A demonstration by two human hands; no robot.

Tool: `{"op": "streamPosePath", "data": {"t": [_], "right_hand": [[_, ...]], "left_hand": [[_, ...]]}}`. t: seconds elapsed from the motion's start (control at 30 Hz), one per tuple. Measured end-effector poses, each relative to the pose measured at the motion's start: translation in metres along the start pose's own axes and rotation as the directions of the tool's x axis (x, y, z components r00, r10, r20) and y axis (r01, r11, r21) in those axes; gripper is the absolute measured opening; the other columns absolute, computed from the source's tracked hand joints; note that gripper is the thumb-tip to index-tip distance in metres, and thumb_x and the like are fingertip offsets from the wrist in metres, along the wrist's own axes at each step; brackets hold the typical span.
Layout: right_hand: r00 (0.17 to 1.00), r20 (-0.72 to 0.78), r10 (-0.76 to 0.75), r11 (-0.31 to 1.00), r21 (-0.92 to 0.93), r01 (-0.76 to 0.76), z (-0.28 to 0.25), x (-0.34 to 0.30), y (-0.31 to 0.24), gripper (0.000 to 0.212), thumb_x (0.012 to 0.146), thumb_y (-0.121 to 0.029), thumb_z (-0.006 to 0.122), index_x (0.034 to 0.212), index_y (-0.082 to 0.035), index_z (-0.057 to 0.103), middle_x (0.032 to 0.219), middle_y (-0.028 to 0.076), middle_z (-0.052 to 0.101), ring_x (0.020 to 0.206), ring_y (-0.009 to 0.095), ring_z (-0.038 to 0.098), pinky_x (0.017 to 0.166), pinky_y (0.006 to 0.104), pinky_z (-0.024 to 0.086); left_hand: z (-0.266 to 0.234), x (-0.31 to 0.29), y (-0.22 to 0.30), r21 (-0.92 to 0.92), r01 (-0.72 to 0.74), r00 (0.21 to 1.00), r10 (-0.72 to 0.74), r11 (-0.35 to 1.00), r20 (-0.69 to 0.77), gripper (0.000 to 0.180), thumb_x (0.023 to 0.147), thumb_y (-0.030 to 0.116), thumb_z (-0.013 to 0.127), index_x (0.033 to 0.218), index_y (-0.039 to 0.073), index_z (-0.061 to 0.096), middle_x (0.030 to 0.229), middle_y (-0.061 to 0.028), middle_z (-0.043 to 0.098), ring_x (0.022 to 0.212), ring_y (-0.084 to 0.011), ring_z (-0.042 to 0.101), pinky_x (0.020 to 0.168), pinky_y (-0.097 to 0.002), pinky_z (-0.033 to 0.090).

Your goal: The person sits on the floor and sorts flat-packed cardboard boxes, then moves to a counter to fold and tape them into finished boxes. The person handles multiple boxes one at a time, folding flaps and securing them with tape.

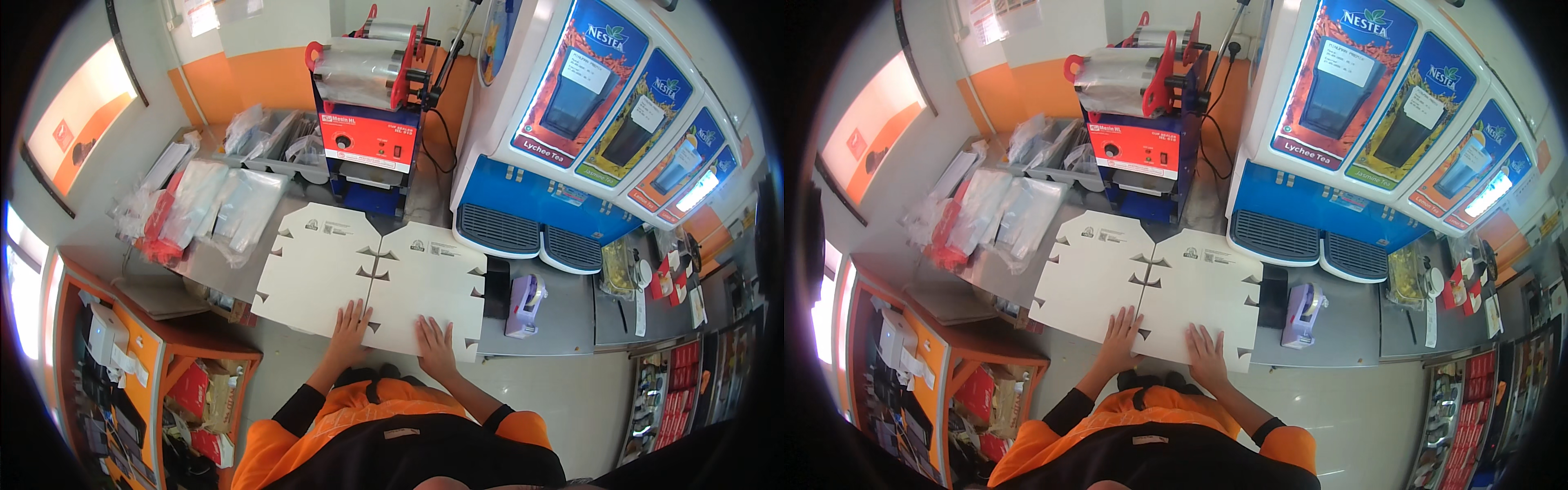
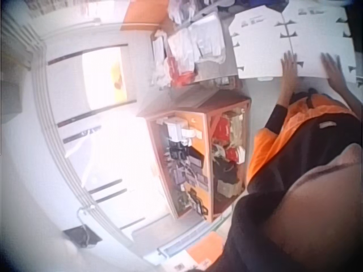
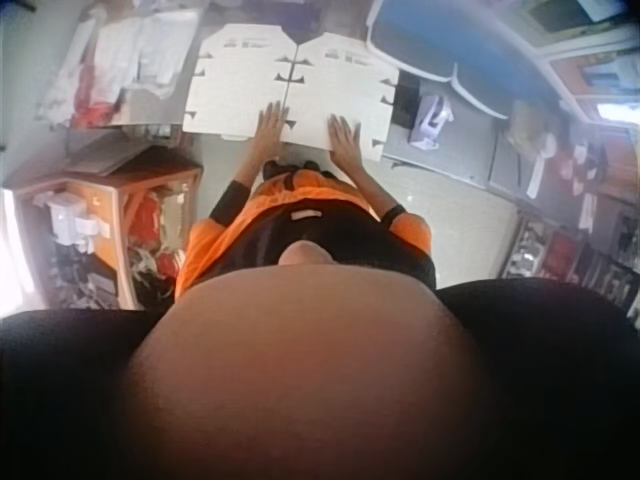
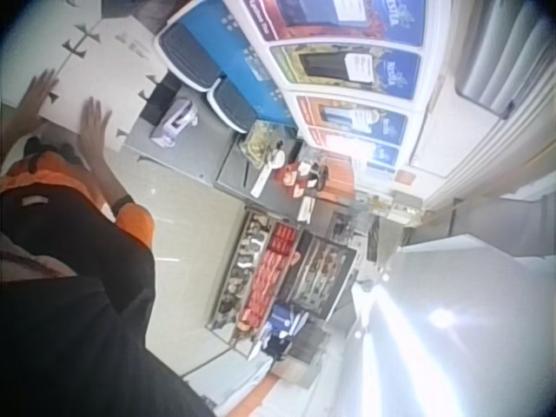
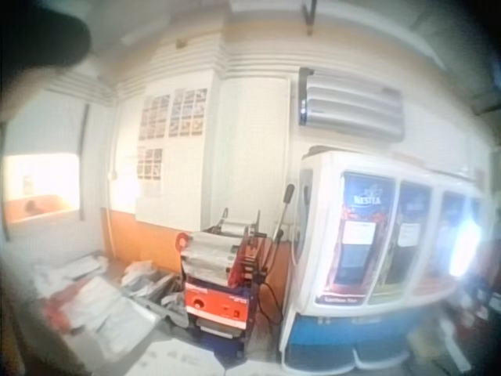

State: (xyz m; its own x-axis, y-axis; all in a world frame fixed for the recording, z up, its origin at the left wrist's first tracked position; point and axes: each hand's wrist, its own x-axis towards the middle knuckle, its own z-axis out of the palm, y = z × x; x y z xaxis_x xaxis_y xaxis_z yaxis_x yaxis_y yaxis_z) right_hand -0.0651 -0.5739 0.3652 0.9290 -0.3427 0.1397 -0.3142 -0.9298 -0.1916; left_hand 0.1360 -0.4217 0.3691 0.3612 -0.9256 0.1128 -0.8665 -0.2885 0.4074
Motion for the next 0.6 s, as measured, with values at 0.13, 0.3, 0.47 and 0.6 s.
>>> {"op": "streamPosePath", "data": {"t": [0.13,0.3,0.47,0.6], "right_hand": [[1.000,0.013,-0.011,1.000,0.015,0.011,-0.001,-0.001,0.001,0.072,0.073,-0.010,0.056,0.139,0.000,0.031,0.147,0.012,0.027,0.134,0.032,0.028,0.106,0.0658,0.015],[1.000,0.001,-0.016,0.999,0.028,0.015,-0.007,0.001,-0.002,0.070,0.075,-0.010,0.056,0.140,-0.002,0.031,0.147,0.012,0.027,0.134,0.032,0.028,0.106,0.0653,0.015],[0.998,0.027,-0.051,0.999,0.011,0.051,0.001,0.003,0.001,0.080,0.070,-0.011,0.065,0.141,-0.004,0.029,0.147,0.012,0.027,0.135,0.032,0.027,0.109,0.0585,0.015],[0.998,0.064,-0.029,0.999,0.026,0.027,-0.004,0.004,-0.002,0.078,0.073,-0.012,0.062,0.143,-0.006,0.028,0.147,0.012,0.027,0.135,0.030,0.027,0.111,0.0539,0.016]], "left_hand": [[-0.009,0.000,0.009,-0.015,0.012,1.000,-0.012,1.000,0.005,0.093,0.062,0.030,0.077,0.141,0.009,0.033,0.148,-0.0171,0.025,0.138,-0.0399,0.018,0.110,-0.0598,0.013],[0.002,-0.006,-0.001,-0.066,-0.046,0.996,0.041,0.997,-0.079,0.084,0.063,0.028,0.076,0.139,0.017,0.040,0.146,-0.0163,0.030,0.136,-0.0407,0.024,0.109,-0.0612,0.014],[0.005,-0.009,-0.004,0.017,-0.084,0.993,0.085,0.996,-0.081,0.078,0.064,0.026,0.075,0.136,0.020,0.045,0.145,-0.0163,0.032,0.135,-0.0404,0.026,0.108,-0.0614,0.016],[0.000,-0.011,0.004,0.057,-0.052,0.995,0.056,0.997,-0.080,0.080,0.065,0.026,0.074,0.138,0.020,0.042,0.145,-0.0155,0.032,0.136,-0.0357,0.026,0.108,-0.0603,0.017]]}}
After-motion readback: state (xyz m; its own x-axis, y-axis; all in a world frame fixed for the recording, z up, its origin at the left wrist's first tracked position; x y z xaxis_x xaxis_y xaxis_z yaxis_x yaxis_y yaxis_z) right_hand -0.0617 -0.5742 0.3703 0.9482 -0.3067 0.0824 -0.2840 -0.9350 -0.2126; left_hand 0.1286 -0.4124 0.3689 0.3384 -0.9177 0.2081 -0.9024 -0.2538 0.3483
